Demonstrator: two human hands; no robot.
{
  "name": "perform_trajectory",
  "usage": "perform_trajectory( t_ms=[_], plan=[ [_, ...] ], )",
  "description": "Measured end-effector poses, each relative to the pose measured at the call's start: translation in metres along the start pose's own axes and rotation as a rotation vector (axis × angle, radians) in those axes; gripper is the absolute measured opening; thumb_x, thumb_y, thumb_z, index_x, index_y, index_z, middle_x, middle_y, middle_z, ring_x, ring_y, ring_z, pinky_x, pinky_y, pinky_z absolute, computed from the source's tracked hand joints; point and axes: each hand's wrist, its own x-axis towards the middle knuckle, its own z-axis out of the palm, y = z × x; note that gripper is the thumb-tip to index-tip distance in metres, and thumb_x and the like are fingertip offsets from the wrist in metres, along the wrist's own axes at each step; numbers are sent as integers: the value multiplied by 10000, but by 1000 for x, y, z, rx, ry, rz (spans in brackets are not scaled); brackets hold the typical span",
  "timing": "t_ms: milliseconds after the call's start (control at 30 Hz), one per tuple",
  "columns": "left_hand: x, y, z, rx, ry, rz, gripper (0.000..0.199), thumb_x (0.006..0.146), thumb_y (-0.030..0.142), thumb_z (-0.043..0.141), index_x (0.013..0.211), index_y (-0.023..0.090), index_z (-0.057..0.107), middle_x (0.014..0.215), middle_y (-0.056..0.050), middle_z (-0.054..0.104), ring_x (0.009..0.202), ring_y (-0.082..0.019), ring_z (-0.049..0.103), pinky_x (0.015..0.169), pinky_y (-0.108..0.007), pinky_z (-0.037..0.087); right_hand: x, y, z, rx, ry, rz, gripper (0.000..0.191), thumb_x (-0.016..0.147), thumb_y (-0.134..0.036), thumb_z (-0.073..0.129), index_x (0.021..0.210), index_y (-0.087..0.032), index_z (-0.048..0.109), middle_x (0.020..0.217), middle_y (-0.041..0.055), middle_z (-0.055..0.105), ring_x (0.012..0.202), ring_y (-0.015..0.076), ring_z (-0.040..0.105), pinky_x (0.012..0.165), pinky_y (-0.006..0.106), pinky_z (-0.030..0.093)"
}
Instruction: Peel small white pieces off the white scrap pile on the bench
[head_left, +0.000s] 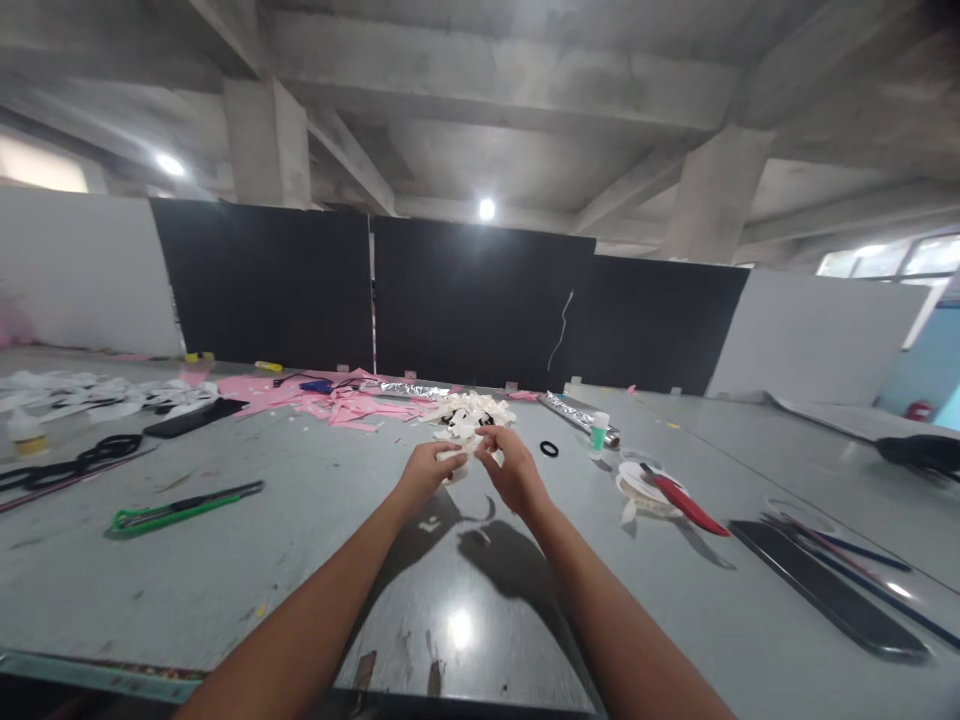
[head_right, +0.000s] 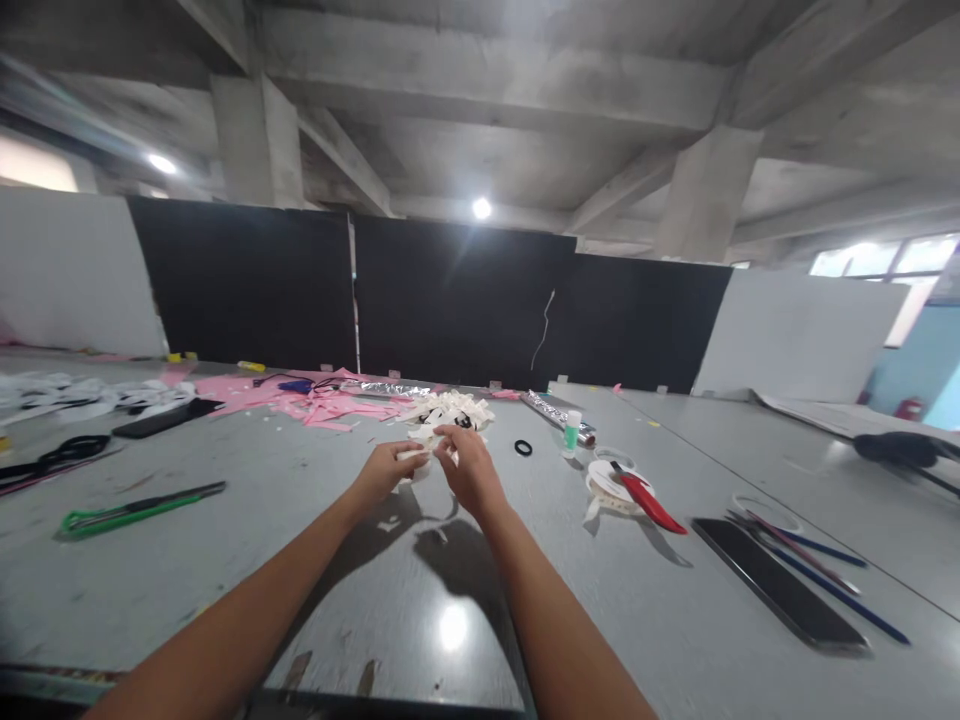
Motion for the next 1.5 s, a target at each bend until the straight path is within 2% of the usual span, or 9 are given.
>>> perform_trajectory(
  t_ms=[133, 267, 733, 867, 1100, 1233, 1300, 1400, 1500],
  plan=[
    [-2, 3, 3, 79, -15, 16, 451, 596, 472, 687, 782, 62, 701, 535, -9, 544, 509, -118, 460, 521, -238, 339, -1, 0, 5, 34, -25, 109, 241, 856, -192, 522, 1097, -191, 537, 813, 14, 619, 760, 166, 561, 764, 287, 426],
    [-1, 1, 6, 87, -37, 23, 506, 602, 476, 685, 876, 51, 707, 538, -3, 548, 504, -114, 455, 521, -234, 343, -3, 2, 8, 48, -23, 170, 252, 841, -192, 514, 1093, -189, 523, 813, 8, 629, 762, 162, 585, 760, 278, 427],
    [-2, -2, 6, 213, -43, 75, 497, 654, 455, 644, 951, 61, 710, 565, -8, 573, 508, -121, 474, 525, -235, 370, -4, 1, 10, -31, 27, 134, 217, 859, -210, 507, 1071, -193, 551, 786, 16, 598, 803, 184, 542, 761, 293, 413],
    [-3, -1, 6, 179, -80, 76, 478, 654, 490, 655, 895, 80, 712, 573, 3, 565, 526, -116, 465, 532, -228, 355, -3, -1, 8, -67, 42, 133, 206, 855, -196, 498, 1051, -194, 563, 819, 29, 607, 814, 194, 537, 761, 304, 412],
    [-6, 4, 7, 207, -117, 111, 393, 752, 473, 555, 814, 118, 709, 538, 6, 557, 506, -119, 467, 522, -225, 339, -4, 0, 6, -40, 44, 159, 225, 840, -216, 551, 1064, -214, 568, 780, 13, 617, 817, 202, 545, 767, 311, 417],
    [-5, 2, 6, 199, -131, 152, 378, 781, 472, 515, 733, 133, 676, 547, -1, 569, 551, -134, 495, 572, -232, 361, -4, 3, 4, -120, 120, 154, 328, 828, -310, 602, 1128, -184, 562, 912, 64, 622, 911, 228, 530, 819, 338, 410],
    [-4, 0, 5, 194, -112, 150, 382, 794, 477, 499, 737, 137, 663, 552, 0, 570, 572, -140, 500, 602, -237, 369, -3, 5, 2, -125, 151, 180, 318, 848, -353, 575, 1106, -168, 583, 974, 87, 614, 927, 228, 528, 843, 347, 402],
    [-3, -2, 4, 184, -109, 150, 402, 802, 493, 487, 766, 134, 666, 565, 0, 569, 584, -144, 497, 620, -243, 370, -3, 6, 0, -111, 71, 218, 250, 880, -383, 525, 980, -191, 651, 960, 73, 636, 919, 216, 537, 861, 347, 377],
    [-2, -1, 3, 175, -156, 162, 416, 797, 504, 494, 790, 131, 678, 577, -3, 565, 579, -143, 492, 607, -244, 370, -2, 5, 1, -112, -20, 227, 226, 834, -405, 583, 834, -199, 674, 898, 49, 658, 899, 208, 548, 842, 328, 363]
  ],
)
